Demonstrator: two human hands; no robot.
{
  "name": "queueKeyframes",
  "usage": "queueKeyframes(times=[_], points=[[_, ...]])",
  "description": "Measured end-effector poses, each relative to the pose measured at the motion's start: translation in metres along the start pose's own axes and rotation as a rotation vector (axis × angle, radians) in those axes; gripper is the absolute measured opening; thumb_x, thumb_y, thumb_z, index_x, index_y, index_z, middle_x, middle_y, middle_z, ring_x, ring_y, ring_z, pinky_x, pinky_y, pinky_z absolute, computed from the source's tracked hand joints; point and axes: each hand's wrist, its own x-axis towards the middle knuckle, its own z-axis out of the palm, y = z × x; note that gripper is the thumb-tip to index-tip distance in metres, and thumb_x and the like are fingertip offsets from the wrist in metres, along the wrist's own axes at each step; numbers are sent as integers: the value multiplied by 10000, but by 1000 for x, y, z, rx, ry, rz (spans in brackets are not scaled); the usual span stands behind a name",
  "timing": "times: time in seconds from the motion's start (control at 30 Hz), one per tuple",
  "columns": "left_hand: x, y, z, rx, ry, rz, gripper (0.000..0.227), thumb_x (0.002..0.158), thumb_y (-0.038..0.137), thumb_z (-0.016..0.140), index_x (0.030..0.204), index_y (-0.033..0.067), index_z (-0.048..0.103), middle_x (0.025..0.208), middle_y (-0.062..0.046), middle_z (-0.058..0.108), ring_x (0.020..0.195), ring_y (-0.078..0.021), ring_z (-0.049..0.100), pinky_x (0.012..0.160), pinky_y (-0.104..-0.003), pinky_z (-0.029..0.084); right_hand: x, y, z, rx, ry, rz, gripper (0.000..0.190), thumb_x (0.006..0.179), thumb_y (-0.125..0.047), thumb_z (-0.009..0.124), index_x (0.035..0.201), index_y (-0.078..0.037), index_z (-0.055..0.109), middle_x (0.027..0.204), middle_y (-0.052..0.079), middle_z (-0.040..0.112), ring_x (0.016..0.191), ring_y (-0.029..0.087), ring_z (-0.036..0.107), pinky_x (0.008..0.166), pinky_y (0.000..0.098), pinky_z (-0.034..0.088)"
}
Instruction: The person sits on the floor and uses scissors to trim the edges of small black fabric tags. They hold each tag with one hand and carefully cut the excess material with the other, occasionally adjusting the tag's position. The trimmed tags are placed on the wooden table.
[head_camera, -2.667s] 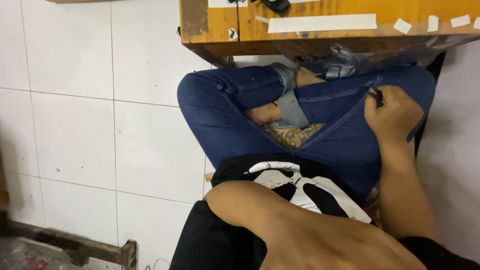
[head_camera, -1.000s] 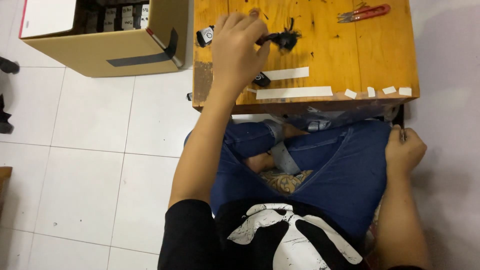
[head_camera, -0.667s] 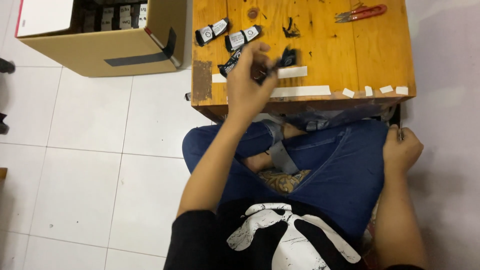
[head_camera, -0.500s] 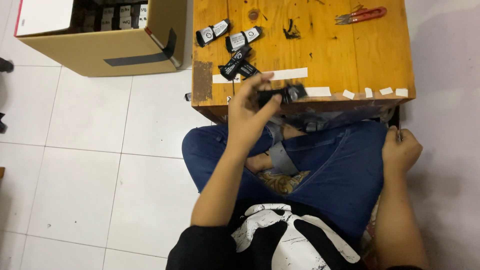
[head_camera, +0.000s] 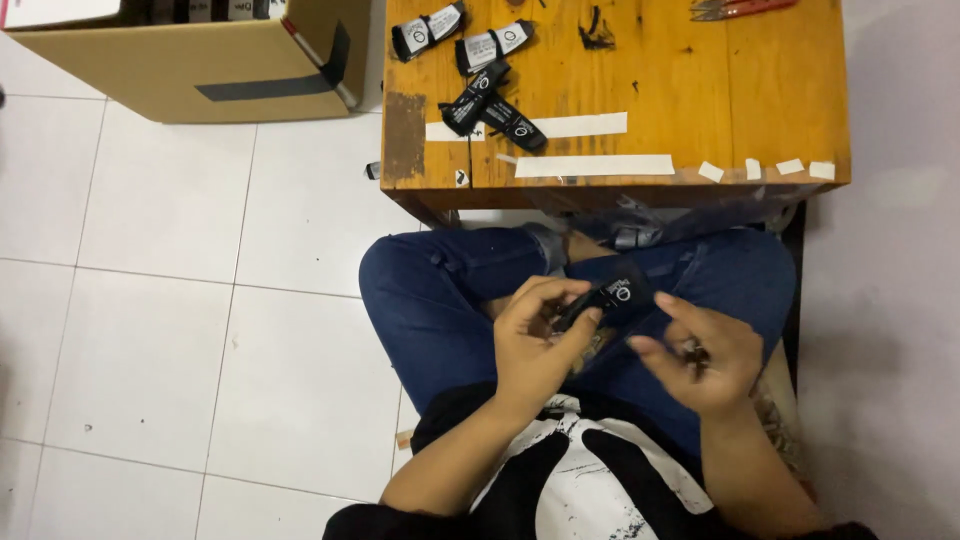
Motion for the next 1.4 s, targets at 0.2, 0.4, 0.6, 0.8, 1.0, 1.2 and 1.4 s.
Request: queueKeyframes(times=[0.2,0.4,0.6,0.8,1.0,1.2,1.4], points=[[-3,17,1,123,-26,120,198,626,12,723,816,40,674,676,-62,591,625,-142,570,547,-234,480,53,-48,12,-7,-129,-46,181,629,6,701,789,-80,697,411,-6,476,315,131,418,343,216,376],[-5,18,-5,-73,-42,-49,156,676,-27,676,830,-7,658,700,-110,592,629,-127,560,495,-214,459,59,-55,10,174,-53,91,94,658,28,679,747,12,653,368,-6,372,301,62,286,301,186,258],[-5,20,-4,-436,-161,-434,151,749,20,604,895,-13,582,868,-100,612,614,-55,583,442,-131,436,62,-62,11,174,-27,113,80,665,36,684,734,16,650,349,3,377,298,59,255,291,185,230],[-9,24,2,-541,-141,-473,296,757,-49,584,1027,-74,464,888,-190,627,722,-192,629,610,-270,558,44,-45,-7,99,-226,238,208,808,16,448,994,69,525,498,39,407,425,124,345,415,195,310],[-10,29,-7,-291,-147,-320,237,788,1,580,1001,55,490,938,-136,633,836,-136,619,763,-214,511,44,-72,-18,-152,-542,265,408,891,-289,266,887,-21,574,745,64,586,671,174,566,612,274,420],[-13,32,-4,-251,-183,-172,202,819,1,561,993,64,480,915,-119,627,876,-155,622,812,-221,511,32,-63,-13,-389,-597,363,403,877,-355,253,936,-63,524,826,24,570,633,202,573,484,338,422],[-16,22,0,-132,-91,-135,170,747,-2,625,903,-18,558,833,-179,653,694,-131,622,510,-186,510,39,-65,-5,-363,-429,204,370,916,-290,283,822,-55,553,557,67,512,366,197,477,324,264,379]])
